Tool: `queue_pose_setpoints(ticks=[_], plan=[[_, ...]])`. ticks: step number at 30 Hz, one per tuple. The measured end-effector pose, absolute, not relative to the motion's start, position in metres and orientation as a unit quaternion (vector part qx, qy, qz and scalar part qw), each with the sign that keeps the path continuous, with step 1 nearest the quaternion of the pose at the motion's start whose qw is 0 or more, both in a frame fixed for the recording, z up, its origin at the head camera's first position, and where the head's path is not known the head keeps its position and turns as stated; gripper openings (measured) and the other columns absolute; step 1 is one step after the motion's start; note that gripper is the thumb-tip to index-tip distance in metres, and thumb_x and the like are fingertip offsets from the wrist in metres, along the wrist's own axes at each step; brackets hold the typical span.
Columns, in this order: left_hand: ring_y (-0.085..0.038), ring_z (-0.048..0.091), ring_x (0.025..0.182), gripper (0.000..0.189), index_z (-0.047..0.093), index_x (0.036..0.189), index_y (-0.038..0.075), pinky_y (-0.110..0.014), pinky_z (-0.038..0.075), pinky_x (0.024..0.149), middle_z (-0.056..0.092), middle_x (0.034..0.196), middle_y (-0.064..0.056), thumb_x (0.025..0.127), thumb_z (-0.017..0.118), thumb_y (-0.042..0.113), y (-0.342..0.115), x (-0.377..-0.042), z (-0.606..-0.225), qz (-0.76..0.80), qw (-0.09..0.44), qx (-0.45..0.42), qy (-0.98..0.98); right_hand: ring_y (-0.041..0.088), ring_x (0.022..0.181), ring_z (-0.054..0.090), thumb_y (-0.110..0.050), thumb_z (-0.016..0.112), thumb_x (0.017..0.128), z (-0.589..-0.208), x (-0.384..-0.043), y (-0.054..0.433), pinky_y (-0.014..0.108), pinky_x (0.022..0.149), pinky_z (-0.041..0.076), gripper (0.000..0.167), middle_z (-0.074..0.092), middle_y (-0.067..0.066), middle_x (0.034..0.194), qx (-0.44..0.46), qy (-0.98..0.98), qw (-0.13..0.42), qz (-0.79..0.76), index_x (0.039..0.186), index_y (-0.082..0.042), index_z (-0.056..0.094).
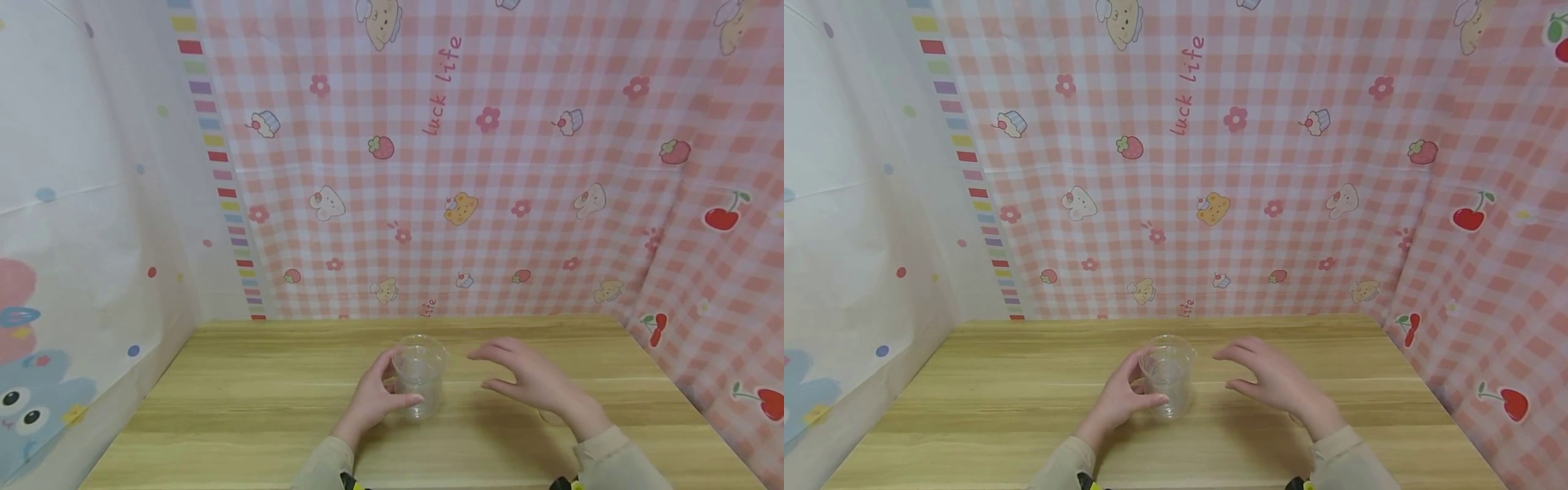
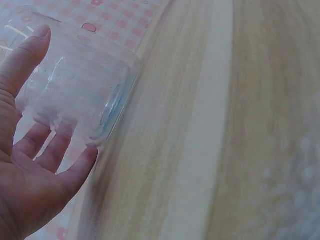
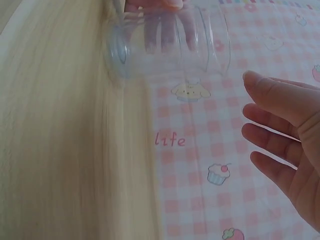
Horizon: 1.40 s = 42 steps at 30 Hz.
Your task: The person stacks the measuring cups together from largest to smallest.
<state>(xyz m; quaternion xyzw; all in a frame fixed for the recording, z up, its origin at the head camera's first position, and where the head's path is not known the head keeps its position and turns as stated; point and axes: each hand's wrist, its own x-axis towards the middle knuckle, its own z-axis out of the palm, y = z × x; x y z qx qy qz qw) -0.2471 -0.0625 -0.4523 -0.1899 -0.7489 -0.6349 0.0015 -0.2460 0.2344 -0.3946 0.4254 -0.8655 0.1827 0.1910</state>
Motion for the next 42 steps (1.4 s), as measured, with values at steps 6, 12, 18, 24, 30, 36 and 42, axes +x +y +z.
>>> queue_pose_setpoints(ticks=[6,12,18,24,30,36,42], plan=[[-0.042,0.052,0.122,0.087,0.042,0.145,0.001,-0.049,0.05,0.097,0.054,0.133,-0.024,0.071,0.088,0.004,-0.063,-0.248,-0.453,-0.634,0.001,-0.189,-0.75,0.021,0.11,0.06,-0.013,0.083,0.079,-0.398,-0.243,0.244,0.044,0.089,0.054,0.047,0.065,-0.003,0.118,0.418,-0.868,0.187,0.19,0.123,-0.011,0.066],[-0.041,0.053,0.121,0.087,0.042,0.145,0.001,-0.048,0.051,0.097,0.054,0.133,-0.023,0.071,0.088,0.005,-0.063,-0.248,-0.453,-0.635,0.0,-0.191,-0.749,0.02,0.109,0.061,-0.011,0.085,0.077,-0.401,-0.24,0.253,0.042,0.087,0.055,0.051,0.064,-0.003,0.119,0.417,-0.866,0.197,0.192,0.124,-0.01,0.065],[-0.041,0.053,0.12,0.086,0.043,0.144,0.0,-0.047,0.051,0.096,0.055,0.131,-0.023,0.071,0.088,0.003,-0.063,-0.249,-0.454,-0.634,0.001,-0.191,-0.75,0.021,0.109,0.06,-0.01,0.086,0.075,-0.403,-0.239,0.261,0.043,0.086,0.055,0.053,0.064,-0.003,0.118,0.415,-0.865,0.21,0.185,0.123,-0.011,0.066],[-0.039,0.053,0.121,0.088,0.043,0.145,0.006,-0.046,0.052,0.095,0.054,0.133,-0.021,0.069,0.089,0.003,-0.062,-0.262,-0.474,-0.634,0.004,-0.192,-0.75,0.021,0.109,0.06,-0.01,0.086,0.074,-0.404,-0.236,0.269,0.044,0.085,0.055,0.054,0.064,-0.003,0.119,0.406,-0.871,0.216,0.174,0.124,-0.013,0.065],[-0.033,0.054,0.122,0.09,0.043,0.146,0.012,-0.04,0.052,0.095,0.054,0.136,-0.016,0.069,0.091,0.01,-0.064,-0.27,-0.486,-0.628,0.004,-0.19,-0.755,0.02,0.108,0.06,-0.011,0.088,0.071,-0.403,-0.235,0.276,0.043,0.085,0.055,0.057,0.064,-0.004,0.119,0.406,-0.87,0.222,0.167,0.124,-0.013,0.065],[-0.034,0.054,0.123,0.09,0.044,0.146,0.013,-0.04,0.053,0.095,0.054,0.136,-0.015,0.069,0.091,0.014,-0.065,-0.27,-0.486,-0.626,0.001,-0.192,-0.756,0.019,0.111,0.059,-0.018,0.088,0.073,-0.403,-0.233,0.283,0.042,0.086,0.055,0.059,0.062,-0.005,0.122,0.396,-0.88,0.199,0.169,0.126,-0.014,0.065],[-0.033,0.054,0.122,0.09,0.043,0.146,0.014,-0.04,0.053,0.095,0.055,0.135,-0.014,0.07,0.091,0.014,-0.065,-0.271,-0.485,-0.622,-0.002,-0.19,-0.759,0.02,0.113,0.057,-0.02,0.09,0.07,-0.404,-0.231,0.29,0.044,0.086,0.055,0.065,0.06,-0.004,0.125,0.389,-0.887,0.184,0.169,0.129,-0.014,0.063]])
